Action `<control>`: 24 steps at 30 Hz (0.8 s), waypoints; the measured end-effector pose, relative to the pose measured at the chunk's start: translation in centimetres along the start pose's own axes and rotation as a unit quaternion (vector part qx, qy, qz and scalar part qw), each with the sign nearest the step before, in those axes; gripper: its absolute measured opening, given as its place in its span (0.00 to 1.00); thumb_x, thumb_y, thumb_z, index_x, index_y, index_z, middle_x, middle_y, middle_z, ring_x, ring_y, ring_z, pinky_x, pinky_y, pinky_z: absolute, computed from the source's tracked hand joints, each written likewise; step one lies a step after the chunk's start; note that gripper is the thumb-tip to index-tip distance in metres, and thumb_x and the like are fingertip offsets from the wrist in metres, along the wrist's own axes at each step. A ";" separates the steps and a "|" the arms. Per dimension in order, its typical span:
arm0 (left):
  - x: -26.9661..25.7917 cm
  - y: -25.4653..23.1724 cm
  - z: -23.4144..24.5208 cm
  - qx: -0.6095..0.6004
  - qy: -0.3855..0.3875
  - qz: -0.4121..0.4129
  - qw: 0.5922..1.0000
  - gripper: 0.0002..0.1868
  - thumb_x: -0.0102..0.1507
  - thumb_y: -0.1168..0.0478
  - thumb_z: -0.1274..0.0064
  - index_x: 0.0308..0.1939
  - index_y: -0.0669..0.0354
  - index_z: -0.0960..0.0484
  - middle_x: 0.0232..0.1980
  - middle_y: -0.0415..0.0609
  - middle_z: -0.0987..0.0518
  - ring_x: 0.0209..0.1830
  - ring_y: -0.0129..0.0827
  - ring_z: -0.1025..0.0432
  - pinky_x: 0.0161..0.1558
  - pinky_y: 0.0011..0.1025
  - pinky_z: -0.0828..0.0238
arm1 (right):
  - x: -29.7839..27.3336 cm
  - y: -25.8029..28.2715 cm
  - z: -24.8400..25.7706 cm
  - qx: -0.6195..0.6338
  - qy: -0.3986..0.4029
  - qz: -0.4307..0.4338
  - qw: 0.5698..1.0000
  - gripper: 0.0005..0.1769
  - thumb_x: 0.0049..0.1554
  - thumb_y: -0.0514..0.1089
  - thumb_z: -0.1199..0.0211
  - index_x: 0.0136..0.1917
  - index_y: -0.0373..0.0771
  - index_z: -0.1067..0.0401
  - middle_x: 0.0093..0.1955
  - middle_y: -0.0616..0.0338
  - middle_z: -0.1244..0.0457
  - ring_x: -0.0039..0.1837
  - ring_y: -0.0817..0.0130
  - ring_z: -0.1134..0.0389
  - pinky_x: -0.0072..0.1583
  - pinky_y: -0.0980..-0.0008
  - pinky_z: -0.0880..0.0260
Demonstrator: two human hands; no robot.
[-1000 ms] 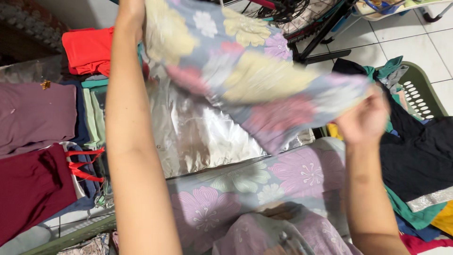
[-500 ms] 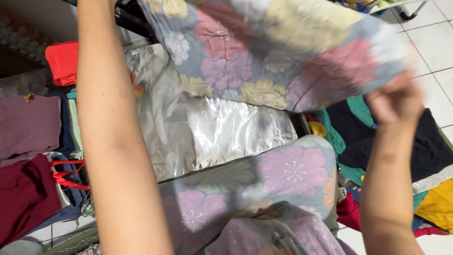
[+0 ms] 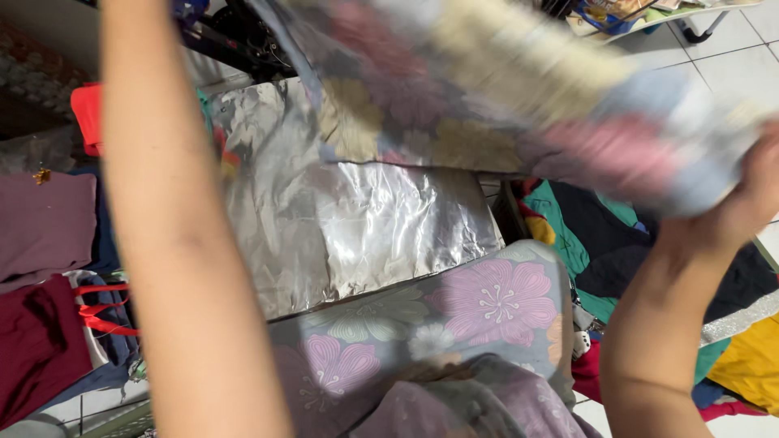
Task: The person folds several pieces of clothing on a plastic-covered surface. They handle a navy blue garment, a mauve top, a maroon pair of pants, a floral blouse, a floral skirt, and black pants, folding each item and placing them into a green laundry basket.
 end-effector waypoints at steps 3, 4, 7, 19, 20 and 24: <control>-2.1 0.4 1.3 0.016 0.018 -0.008 1.000 0.07 0.66 0.65 0.44 0.46 0.58 0.13 0.41 0.61 0.18 0.42 0.48 0.22 0.49 0.40 0.26 | -6.9 -3.3 -10.1 -0.133 0.320 -0.116 0.931 0.09 0.60 0.42 0.33 0.51 0.36 0.20 0.45 0.54 0.26 0.44 0.65 0.27 0.46 0.63 0.31; -3.0 0.9 1.9 0.021 0.026 -0.008 0.999 0.07 0.66 0.65 0.43 0.46 0.58 0.13 0.41 0.62 0.18 0.42 0.48 0.22 0.50 0.40 0.26 | -9.5 -5.7 -13.5 -0.150 0.407 -0.143 0.889 0.09 0.58 0.43 0.33 0.47 0.36 0.17 0.42 0.55 0.25 0.40 0.66 0.27 0.43 0.64 0.31; -5.7 2.5 3.7 0.032 0.054 -0.006 0.998 0.08 0.66 0.66 0.43 0.47 0.58 0.13 0.41 0.62 0.18 0.42 0.50 0.21 0.50 0.40 0.26 | -15.7 -12.3 -22.0 -0.132 0.515 -0.231 0.815 0.06 0.63 0.41 0.33 0.51 0.38 0.18 0.45 0.55 0.26 0.45 0.63 0.23 0.46 0.65 0.25; -22.6 11.3 0.8 0.060 0.125 0.168 0.976 0.15 0.63 0.66 0.46 0.52 0.58 0.13 0.42 0.67 0.19 0.43 0.57 0.21 0.47 0.46 0.26 | -27.1 -23.5 -32.7 -0.064 0.619 -0.263 0.738 0.10 0.65 0.38 0.38 0.59 0.39 0.23 0.54 0.55 0.28 0.54 0.61 0.26 0.57 0.65 0.27; -23.2 11.3 1.0 0.082 0.117 0.175 0.974 0.14 0.63 0.65 0.45 0.52 0.58 0.13 0.42 0.68 0.19 0.43 0.59 0.22 0.46 0.48 0.26 | -27.3 -23.6 -33.4 -0.051 0.615 -0.242 0.749 0.10 0.65 0.38 0.38 0.60 0.39 0.24 0.56 0.55 0.29 0.56 0.60 0.26 0.58 0.65 0.27; -25.5 9.3 1.7 0.085 0.127 0.191 0.970 0.16 0.57 0.59 0.40 0.45 0.63 0.13 0.41 0.68 0.18 0.44 0.60 0.22 0.51 0.48 0.26 | -27.1 -22.6 -35.6 0.041 0.639 -0.238 0.730 0.19 0.68 0.39 0.44 0.72 0.40 0.33 0.58 0.54 0.31 0.59 0.59 0.28 0.63 0.65 0.28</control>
Point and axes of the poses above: each hand's wrist, its own x-axis towards the middle knuckle, its own z-axis out of the back of the hand, y = z × x, the point moved 5 cm from there along x, towards the middle knuckle
